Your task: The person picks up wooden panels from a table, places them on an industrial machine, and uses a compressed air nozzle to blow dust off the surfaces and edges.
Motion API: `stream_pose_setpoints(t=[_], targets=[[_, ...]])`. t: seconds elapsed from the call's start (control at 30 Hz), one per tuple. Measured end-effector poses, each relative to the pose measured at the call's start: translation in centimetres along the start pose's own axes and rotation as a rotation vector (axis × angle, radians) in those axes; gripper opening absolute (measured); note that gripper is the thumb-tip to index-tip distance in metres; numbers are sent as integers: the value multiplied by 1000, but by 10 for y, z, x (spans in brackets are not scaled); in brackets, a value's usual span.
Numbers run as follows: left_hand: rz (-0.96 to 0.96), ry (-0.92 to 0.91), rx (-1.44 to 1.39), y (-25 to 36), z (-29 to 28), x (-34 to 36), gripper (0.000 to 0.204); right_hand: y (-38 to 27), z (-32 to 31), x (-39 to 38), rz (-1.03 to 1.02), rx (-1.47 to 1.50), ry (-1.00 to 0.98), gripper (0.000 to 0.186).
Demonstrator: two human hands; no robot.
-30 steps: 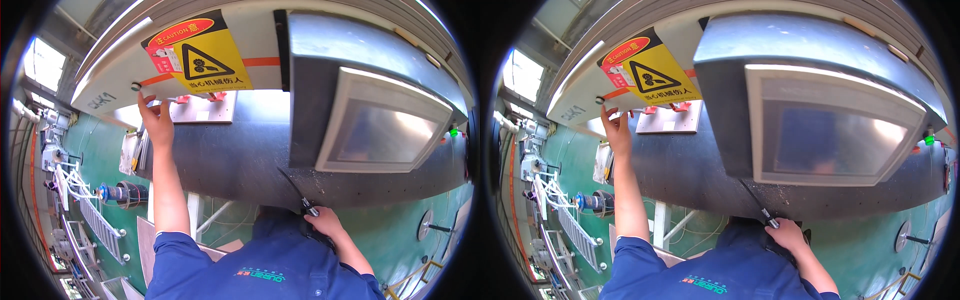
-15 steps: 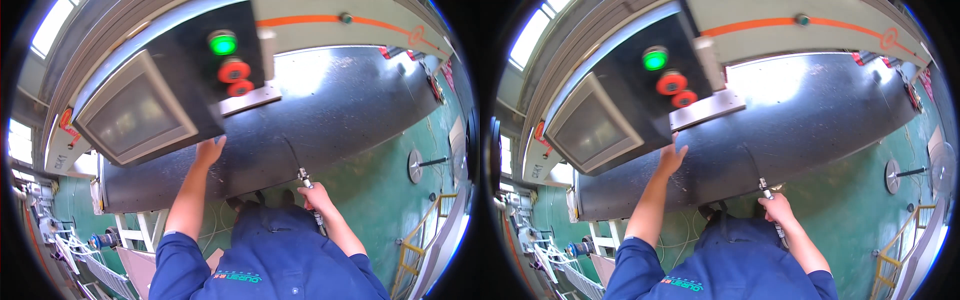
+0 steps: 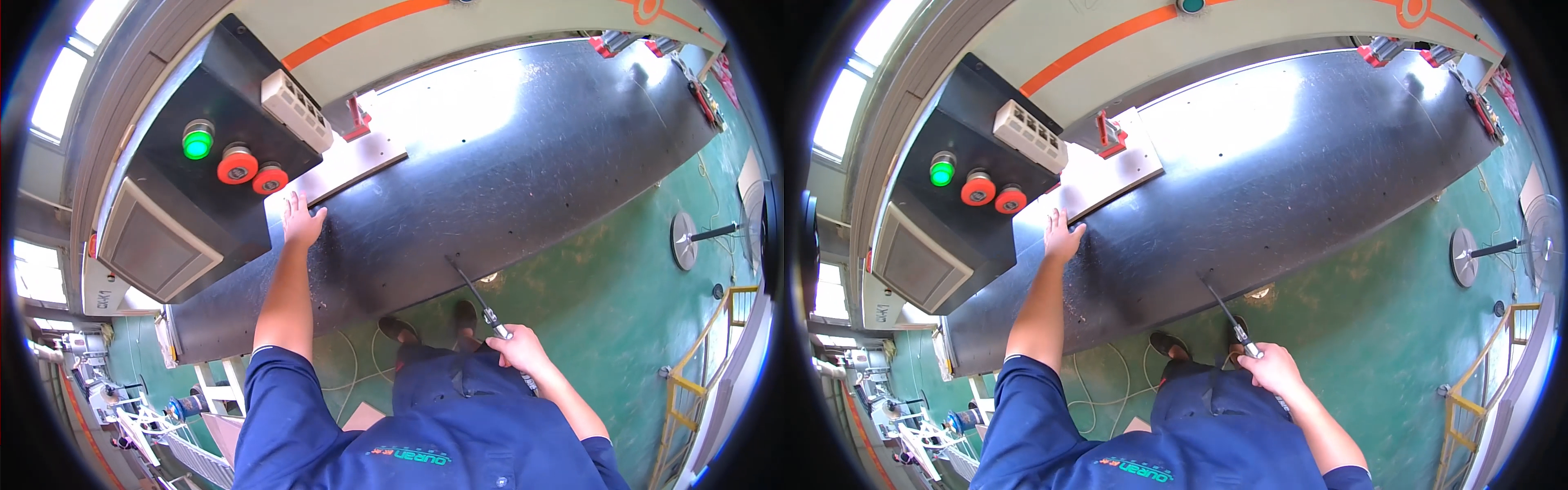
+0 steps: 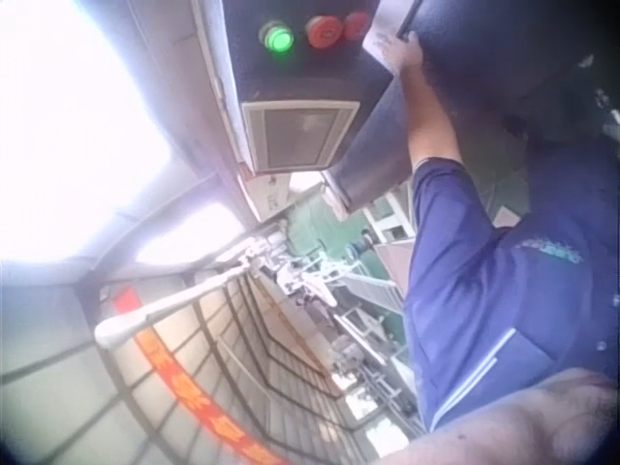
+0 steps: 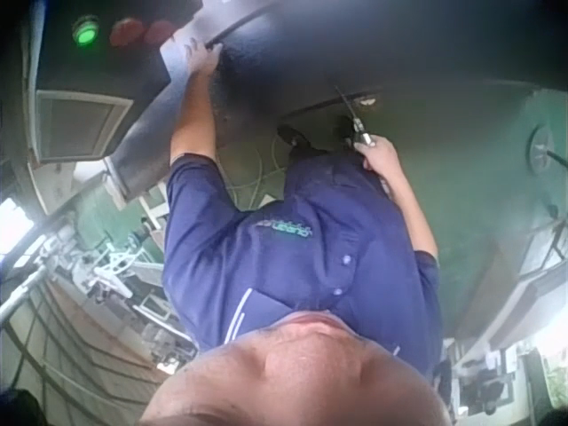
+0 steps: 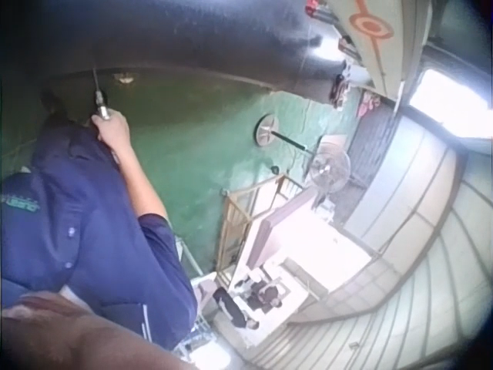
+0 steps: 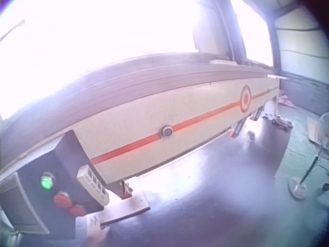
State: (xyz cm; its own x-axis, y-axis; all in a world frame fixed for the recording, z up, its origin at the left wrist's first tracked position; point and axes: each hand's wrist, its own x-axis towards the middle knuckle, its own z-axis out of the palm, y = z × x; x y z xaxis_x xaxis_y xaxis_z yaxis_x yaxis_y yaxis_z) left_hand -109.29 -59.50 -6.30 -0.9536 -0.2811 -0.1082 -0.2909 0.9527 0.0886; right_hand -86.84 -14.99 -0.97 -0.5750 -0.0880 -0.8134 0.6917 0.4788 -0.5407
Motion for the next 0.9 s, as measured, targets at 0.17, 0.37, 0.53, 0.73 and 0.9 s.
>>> stream_pose_setpoints(t=[0.17,0.37,0.53,0.73,0.9], targets=[[47,90,60,25,11,-32,74,7,-4,-3,10,9,-15,25],[411,-93,-262,80,1,-128,53,8,-11,7,0,182,11,19],[504,13,-39,63,-7,-131,78,2,-12,11,-73,213,7,18],[289,21,-292,66,35,-180,92,4,-6,19,-103,255,26,17],[102,-54,-168,102,15,-220,85,1,-6,30,-148,314,24,16]])
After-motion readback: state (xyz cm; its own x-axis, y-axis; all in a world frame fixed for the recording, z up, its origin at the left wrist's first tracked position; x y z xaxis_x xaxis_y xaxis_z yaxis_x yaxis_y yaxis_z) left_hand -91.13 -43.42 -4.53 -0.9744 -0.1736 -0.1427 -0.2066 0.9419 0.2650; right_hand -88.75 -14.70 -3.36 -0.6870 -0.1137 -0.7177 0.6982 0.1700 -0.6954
